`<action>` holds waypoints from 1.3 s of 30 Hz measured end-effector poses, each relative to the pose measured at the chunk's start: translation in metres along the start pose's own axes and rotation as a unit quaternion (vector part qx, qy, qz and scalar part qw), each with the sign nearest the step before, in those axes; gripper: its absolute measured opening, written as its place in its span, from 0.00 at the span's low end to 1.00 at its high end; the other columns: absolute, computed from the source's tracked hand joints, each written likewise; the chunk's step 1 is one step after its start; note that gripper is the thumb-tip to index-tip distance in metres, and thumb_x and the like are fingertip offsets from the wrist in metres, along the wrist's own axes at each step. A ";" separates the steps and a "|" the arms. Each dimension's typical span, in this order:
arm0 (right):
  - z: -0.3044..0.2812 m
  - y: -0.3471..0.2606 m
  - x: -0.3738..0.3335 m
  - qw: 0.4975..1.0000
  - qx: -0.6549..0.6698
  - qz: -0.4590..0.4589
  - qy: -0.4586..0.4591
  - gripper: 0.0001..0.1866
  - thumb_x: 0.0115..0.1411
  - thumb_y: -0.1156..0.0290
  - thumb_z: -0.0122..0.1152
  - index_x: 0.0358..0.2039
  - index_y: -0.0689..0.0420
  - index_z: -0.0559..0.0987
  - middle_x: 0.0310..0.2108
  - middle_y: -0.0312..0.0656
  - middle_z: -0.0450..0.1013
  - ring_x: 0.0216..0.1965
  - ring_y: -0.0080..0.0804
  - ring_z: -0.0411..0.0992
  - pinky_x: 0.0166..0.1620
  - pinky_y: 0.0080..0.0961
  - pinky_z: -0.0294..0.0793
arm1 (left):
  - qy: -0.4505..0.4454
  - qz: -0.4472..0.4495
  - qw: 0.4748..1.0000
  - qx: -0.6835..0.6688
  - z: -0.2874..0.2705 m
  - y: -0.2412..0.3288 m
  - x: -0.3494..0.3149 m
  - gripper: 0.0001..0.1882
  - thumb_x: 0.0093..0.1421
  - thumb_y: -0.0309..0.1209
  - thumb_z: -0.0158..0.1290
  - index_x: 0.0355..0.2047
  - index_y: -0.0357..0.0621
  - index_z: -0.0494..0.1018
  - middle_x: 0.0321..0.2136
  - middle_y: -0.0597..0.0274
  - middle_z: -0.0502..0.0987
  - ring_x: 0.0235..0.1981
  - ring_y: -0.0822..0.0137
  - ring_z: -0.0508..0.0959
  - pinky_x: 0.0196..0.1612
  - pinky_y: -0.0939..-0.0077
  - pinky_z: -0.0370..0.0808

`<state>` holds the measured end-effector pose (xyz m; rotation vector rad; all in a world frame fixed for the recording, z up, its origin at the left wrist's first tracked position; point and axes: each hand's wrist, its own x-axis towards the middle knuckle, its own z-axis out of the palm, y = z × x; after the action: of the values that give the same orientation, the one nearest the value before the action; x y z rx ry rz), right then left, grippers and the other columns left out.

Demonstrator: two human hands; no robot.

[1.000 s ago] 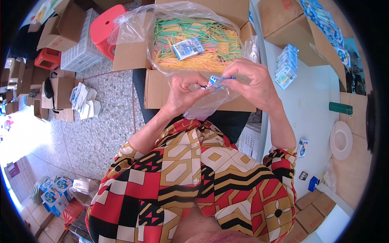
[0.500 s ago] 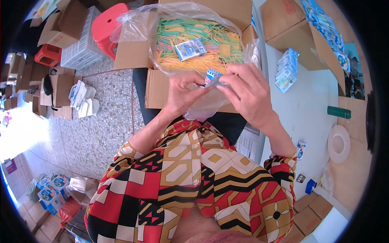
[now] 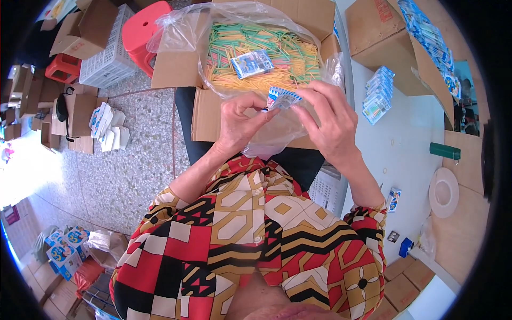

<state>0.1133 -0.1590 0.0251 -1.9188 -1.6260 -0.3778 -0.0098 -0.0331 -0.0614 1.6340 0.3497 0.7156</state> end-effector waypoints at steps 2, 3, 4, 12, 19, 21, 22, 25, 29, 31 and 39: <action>0.003 0.002 0.000 0.999 -0.024 -0.019 0.017 0.18 0.40 0.78 0.68 0.35 0.58 0.76 0.35 0.38 0.71 0.34 0.33 0.71 0.34 0.25 0.72 | 0.001 0.003 1.000 0.003 0.000 0.002 0.000 0.05 0.46 0.18 0.59 0.20 0.36 0.73 0.19 0.69 0.74 0.22 0.82 0.70 0.26 0.87 0.67; 0.004 0.003 -0.001 0.999 -0.024 -0.020 0.017 0.18 0.40 0.78 0.68 0.35 0.58 0.76 0.35 0.38 0.71 0.34 0.33 0.71 0.34 0.25 0.72 | 0.004 0.002 1.000 -0.004 0.001 0.002 0.000 0.05 0.46 0.18 0.59 0.20 0.36 0.73 0.19 0.69 0.74 0.22 0.82 0.70 0.26 0.87 0.67; 0.005 0.003 -0.001 0.999 -0.031 -0.026 0.018 0.18 0.40 0.78 0.68 0.35 0.58 0.77 0.35 0.37 0.71 0.33 0.33 0.71 0.34 0.25 0.72 | 0.007 0.000 1.000 -0.012 0.001 0.002 0.000 0.05 0.47 0.18 0.59 0.20 0.36 0.73 0.19 0.69 0.74 0.22 0.82 0.70 0.26 0.87 0.67; 0.015 0.011 -0.006 0.994 -0.039 -0.069 0.079 0.15 0.39 0.78 0.68 0.32 0.59 0.77 0.34 0.37 0.72 0.32 0.31 0.72 0.31 0.24 0.72 | 0.005 -0.069 0.995 -0.073 0.004 0.003 -0.003 0.06 0.47 0.23 0.60 0.21 0.35 0.74 0.18 0.67 0.75 0.22 0.80 0.72 0.27 0.84 0.69; 0.012 0.009 -0.008 0.996 -0.005 -0.086 -0.023 0.11 0.40 0.78 0.67 0.27 0.59 0.76 0.33 0.38 0.72 0.33 0.31 0.73 0.32 0.24 0.74 | -0.014 0.008 0.996 0.089 0.006 0.001 -0.003 0.06 0.45 0.23 0.61 0.22 0.35 0.74 0.16 0.61 0.73 0.19 0.73 0.73 0.24 0.80 0.69; 0.011 0.008 -0.006 0.997 0.008 -0.058 -0.044 0.11 0.40 0.78 0.67 0.26 0.59 0.76 0.33 0.38 0.72 0.32 0.31 0.73 0.32 0.24 0.74 | -0.014 0.025 0.995 0.094 0.006 -0.004 -0.005 0.06 0.45 0.23 0.61 0.22 0.36 0.74 0.16 0.59 0.73 0.19 0.71 0.73 0.24 0.79 0.69; 0.008 0.010 -0.006 0.996 0.010 -0.073 -0.055 0.10 0.41 0.78 0.67 0.26 0.59 0.76 0.33 0.38 0.72 0.32 0.31 0.73 0.31 0.24 0.73 | -0.014 0.041 0.994 0.099 0.006 -0.006 -0.005 0.06 0.44 0.24 0.61 0.22 0.36 0.74 0.17 0.58 0.72 0.19 0.69 0.73 0.24 0.79 0.69; 0.004 0.009 -0.007 0.994 0.053 -0.085 -0.049 0.09 0.41 0.79 0.66 0.25 0.59 0.75 0.32 0.38 0.72 0.30 0.31 0.73 0.30 0.24 0.73 | -0.005 0.018 0.997 0.081 0.004 -0.002 -0.003 0.05 0.47 0.21 0.59 0.20 0.35 0.72 0.18 0.66 0.74 0.21 0.79 0.71 0.25 0.84 0.67; -0.001 0.010 -0.005 0.982 0.185 0.006 -0.029 0.09 0.41 0.82 0.65 0.25 0.60 0.75 0.31 0.39 0.72 0.27 0.32 0.73 0.28 0.23 0.72 | -0.022 -0.044 0.998 -0.037 0.004 0.000 -0.002 0.05 0.49 0.21 0.59 0.21 0.36 0.73 0.18 0.69 0.73 0.21 0.81 0.69 0.24 0.86 0.66; -0.003 0.009 -0.006 0.984 0.178 -0.002 -0.016 0.09 0.41 0.83 0.65 0.25 0.60 0.76 0.30 0.40 0.73 0.27 0.32 0.73 0.28 0.23 0.72 | -0.057 -0.091 0.992 -0.068 0.004 0.002 -0.004 0.04 0.51 0.23 0.58 0.22 0.38 0.74 0.19 0.72 0.72 0.22 0.84 0.68 0.23 0.88 0.64; 0.001 0.019 -0.014 0.991 0.046 -0.119 0.032 0.09 0.40 0.84 0.64 0.25 0.61 0.77 0.30 0.40 0.74 0.30 0.33 0.74 0.29 0.21 0.74 | -0.120 -0.203 0.950 -0.207 0.001 0.000 -0.006 0.05 0.51 0.26 0.60 0.22 0.38 0.75 0.17 0.75 0.71 0.20 0.86 0.65 0.20 0.89 0.61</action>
<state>0.1287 -0.1711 0.0114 -1.6335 -1.8034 -0.4461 -0.0142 -0.0378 -0.0626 1.1809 0.3204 0.2481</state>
